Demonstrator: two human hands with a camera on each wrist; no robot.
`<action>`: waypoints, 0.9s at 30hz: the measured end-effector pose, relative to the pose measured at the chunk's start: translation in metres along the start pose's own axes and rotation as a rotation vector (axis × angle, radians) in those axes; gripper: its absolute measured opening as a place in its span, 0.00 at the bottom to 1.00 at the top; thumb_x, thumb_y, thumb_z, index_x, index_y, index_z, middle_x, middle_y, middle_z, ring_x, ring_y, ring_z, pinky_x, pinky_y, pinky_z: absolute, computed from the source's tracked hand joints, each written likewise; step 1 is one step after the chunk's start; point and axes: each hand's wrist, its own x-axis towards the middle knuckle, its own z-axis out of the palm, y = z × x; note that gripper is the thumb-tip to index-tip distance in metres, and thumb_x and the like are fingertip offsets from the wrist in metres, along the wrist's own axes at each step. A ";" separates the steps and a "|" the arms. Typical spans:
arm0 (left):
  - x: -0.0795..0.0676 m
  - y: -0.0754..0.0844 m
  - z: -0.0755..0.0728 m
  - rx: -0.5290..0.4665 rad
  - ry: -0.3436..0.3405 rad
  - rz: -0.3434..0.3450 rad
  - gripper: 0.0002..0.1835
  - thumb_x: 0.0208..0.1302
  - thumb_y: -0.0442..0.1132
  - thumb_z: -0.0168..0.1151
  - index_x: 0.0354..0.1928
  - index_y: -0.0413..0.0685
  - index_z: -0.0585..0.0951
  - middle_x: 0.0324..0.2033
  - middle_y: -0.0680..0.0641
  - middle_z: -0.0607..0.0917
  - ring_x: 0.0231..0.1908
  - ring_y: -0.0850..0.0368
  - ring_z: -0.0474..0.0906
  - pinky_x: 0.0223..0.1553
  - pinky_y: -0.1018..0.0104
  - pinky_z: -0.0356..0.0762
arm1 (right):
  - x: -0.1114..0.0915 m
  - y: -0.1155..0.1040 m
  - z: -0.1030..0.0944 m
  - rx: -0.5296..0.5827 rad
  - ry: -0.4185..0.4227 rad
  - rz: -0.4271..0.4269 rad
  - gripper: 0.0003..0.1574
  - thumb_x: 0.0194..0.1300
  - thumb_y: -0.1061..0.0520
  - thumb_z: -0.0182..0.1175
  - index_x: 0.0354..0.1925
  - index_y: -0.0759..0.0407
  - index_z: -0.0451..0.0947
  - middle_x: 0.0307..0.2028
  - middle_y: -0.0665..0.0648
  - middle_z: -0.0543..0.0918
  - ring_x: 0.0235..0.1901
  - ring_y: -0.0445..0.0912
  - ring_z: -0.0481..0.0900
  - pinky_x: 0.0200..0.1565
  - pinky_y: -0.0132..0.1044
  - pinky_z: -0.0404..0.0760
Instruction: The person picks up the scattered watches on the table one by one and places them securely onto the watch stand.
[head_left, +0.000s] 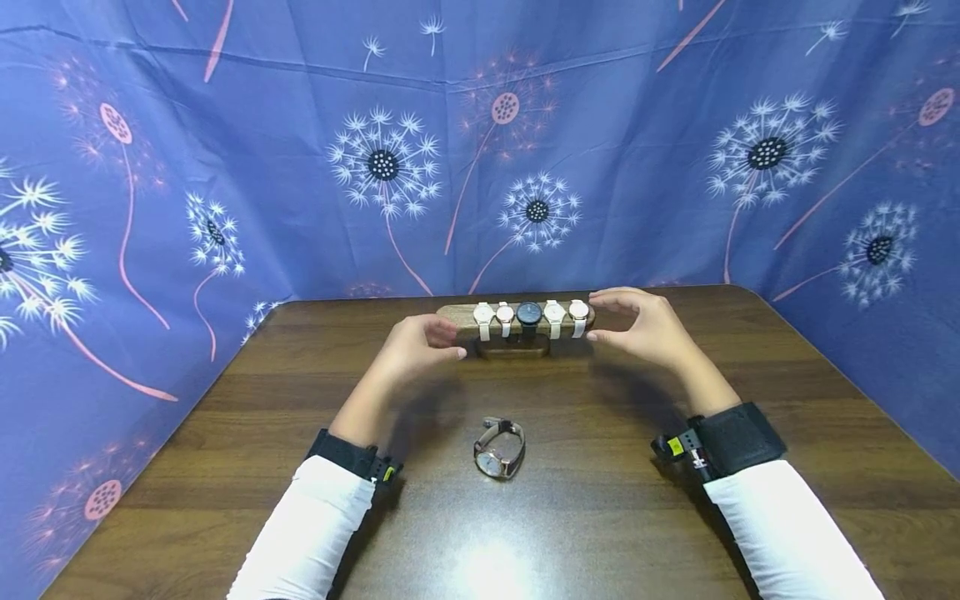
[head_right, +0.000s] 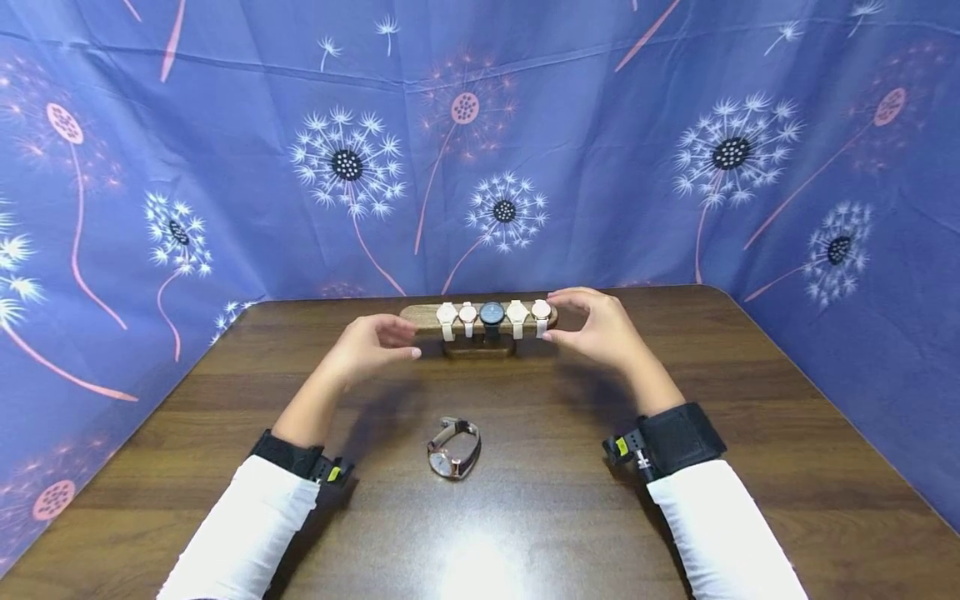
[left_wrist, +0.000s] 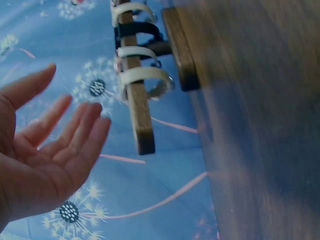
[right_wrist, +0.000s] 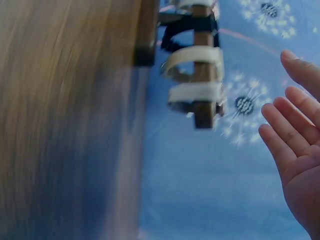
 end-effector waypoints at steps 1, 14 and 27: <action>-0.003 0.001 0.001 -0.022 -0.024 0.013 0.20 0.55 0.35 0.73 0.50 0.38 0.82 0.45 0.40 0.86 0.46 0.47 0.83 0.50 0.56 0.80 | -0.001 -0.004 0.001 0.002 -0.003 -0.025 0.29 0.46 0.62 0.78 0.48 0.65 0.82 0.51 0.59 0.83 0.48 0.55 0.82 0.53 0.43 0.79; -0.018 0.020 0.011 0.265 -0.482 0.318 0.19 0.56 0.30 0.70 0.51 0.41 0.83 0.44 0.46 0.86 0.43 0.52 0.83 0.46 0.68 0.80 | -0.008 -0.052 0.016 0.030 -0.202 -0.249 0.25 0.45 0.62 0.78 0.45 0.58 0.84 0.51 0.57 0.83 0.53 0.54 0.79 0.55 0.48 0.76; -0.033 0.028 0.039 0.459 -0.755 0.436 0.11 0.51 0.28 0.73 0.38 0.42 0.87 0.30 0.53 0.86 0.26 0.70 0.76 0.31 0.79 0.76 | -0.013 -0.068 0.028 0.067 -0.359 -0.270 0.23 0.50 0.58 0.76 0.46 0.57 0.84 0.51 0.55 0.83 0.53 0.52 0.80 0.55 0.51 0.78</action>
